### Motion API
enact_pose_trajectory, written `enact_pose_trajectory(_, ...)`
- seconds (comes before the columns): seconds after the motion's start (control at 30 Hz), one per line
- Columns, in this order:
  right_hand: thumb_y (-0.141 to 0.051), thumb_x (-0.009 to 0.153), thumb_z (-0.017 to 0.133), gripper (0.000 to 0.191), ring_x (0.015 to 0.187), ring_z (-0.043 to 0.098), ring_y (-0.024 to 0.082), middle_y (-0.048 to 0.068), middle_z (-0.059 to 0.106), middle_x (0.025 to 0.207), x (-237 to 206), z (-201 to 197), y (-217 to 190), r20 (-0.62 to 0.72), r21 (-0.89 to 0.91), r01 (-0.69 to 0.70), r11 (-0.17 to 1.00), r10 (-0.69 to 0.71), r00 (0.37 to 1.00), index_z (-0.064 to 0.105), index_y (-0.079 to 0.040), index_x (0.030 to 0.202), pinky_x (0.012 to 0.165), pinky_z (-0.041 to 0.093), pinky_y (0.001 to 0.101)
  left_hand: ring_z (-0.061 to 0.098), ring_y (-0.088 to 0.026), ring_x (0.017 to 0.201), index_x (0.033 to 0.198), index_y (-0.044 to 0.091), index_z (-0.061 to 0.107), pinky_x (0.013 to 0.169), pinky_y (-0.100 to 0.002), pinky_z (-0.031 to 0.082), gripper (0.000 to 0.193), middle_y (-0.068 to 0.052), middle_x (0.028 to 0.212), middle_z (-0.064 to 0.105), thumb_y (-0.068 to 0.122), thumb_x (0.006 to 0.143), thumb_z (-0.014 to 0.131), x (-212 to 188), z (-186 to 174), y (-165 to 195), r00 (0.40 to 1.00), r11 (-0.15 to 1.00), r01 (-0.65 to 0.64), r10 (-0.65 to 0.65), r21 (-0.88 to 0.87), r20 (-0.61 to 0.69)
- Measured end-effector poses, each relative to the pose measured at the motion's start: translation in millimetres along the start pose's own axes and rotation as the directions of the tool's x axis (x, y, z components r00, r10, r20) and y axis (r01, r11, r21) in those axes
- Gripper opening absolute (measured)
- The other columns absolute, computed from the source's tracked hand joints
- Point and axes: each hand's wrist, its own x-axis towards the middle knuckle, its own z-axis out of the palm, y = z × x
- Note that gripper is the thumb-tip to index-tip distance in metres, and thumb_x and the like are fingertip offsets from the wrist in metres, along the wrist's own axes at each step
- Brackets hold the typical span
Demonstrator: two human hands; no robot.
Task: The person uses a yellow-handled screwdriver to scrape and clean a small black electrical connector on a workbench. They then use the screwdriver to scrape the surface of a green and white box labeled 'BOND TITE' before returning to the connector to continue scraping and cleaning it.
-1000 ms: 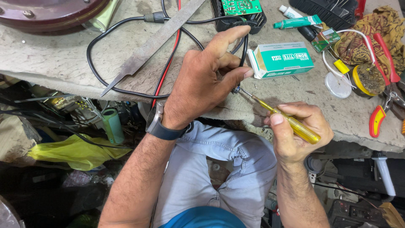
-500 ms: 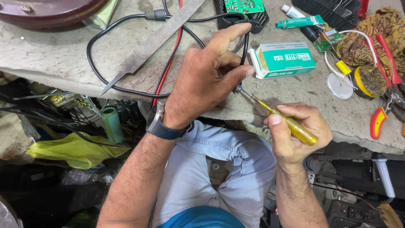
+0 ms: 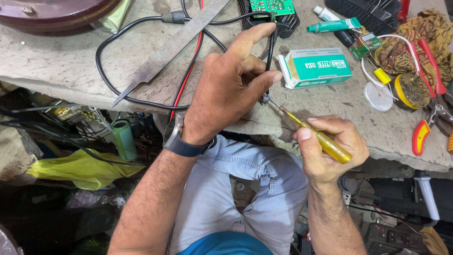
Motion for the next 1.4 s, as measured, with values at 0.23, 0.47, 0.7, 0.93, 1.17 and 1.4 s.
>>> enact_pose_trajectory(0.23,-0.008,0.103,0.075,0.020,0.071,0.072,0.018,0.019,0.071,0.090,1,0,0,0.007,0.019,0.013,1.000,-0.013,1.000,0.062,0.008,0.105,0.065,0.060,0.0274,0.074,-0.010,0.069,0.154,0.011,0.044,0.065,-0.026,0.057,0.068,-0.004,0.083,0.077,0.012,0.100,0.084,-1,-1,1,1.000,1.000,0.000,0.000,0.001,-0.001)
enact_pose_trajectory(0.47,-0.009,0.104,0.074,0.020,0.071,0.072,0.017,0.018,0.071,0.090,1,1,-2,0.004,0.028,0.007,1.000,-0.007,1.000,0.062,0.007,0.105,0.065,0.060,0.0264,0.073,-0.010,0.068,0.153,0.011,0.045,0.064,-0.026,0.055,0.067,-0.003,0.082,0.076,0.011,0.099,0.084,0,0,0,1.000,1.000,-0.010,0.010,0.023,-0.007)
enact_pose_trajectory(0.7,-0.008,0.102,0.074,0.019,0.070,0.072,0.017,0.018,0.071,0.088,3,2,-4,0.010,-0.034,0.028,0.999,-0.028,1.000,0.062,0.006,0.108,0.064,0.059,0.0255,0.072,-0.010,0.070,0.153,0.010,0.046,0.066,-0.025,0.055,0.068,-0.003,0.082,0.075,0.012,0.098,0.085,1,-1,0,0.999,0.998,-0.036,0.037,0.044,-0.013)
enact_pose_trajectory(0.93,-0.012,0.098,0.077,0.022,0.073,0.069,0.017,0.017,0.071,0.088,1,1,1,0.002,-0.086,0.076,0.993,-0.076,0.997,0.064,0.004,0.106,0.068,0.055,0.0247,0.071,-0.011,0.069,0.151,0.009,0.048,0.067,-0.026,0.056,0.067,-0.003,0.081,0.075,0.012,0.096,0.086,0,-1,1,1.000,0.999,-0.004,0.005,0.041,-0.022)
enact_pose_trajectory(1.17,-0.014,0.099,0.078,0.023,0.078,0.071,0.018,0.016,0.072,0.091,2,-2,7,0.025,-0.074,0.144,0.987,-0.142,0.989,0.063,0.003,0.105,0.074,0.057,0.0264,0.071,-0.011,0.069,0.152,0.010,0.047,0.066,-0.025,0.055,0.068,-0.003,0.081,0.074,0.012,0.097,0.086,0,0,-1,0.999,0.998,-0.031,0.032,0.060,-0.029)
enact_pose_trajectory(1.4,-0.014,0.096,0.078,0.024,0.073,0.070,0.017,0.016,0.072,0.088,3,0,5,0.059,-0.113,0.153,0.982,-0.148,0.987,0.064,0.003,0.105,0.069,0.056,0.0258,0.071,-0.010,0.069,0.153,0.010,0.047,0.066,-0.025,0.055,0.069,-0.002,0.082,0.075,0.013,0.097,0.086,1,0,-2,0.999,0.997,-0.043,0.044,0.065,-0.023)
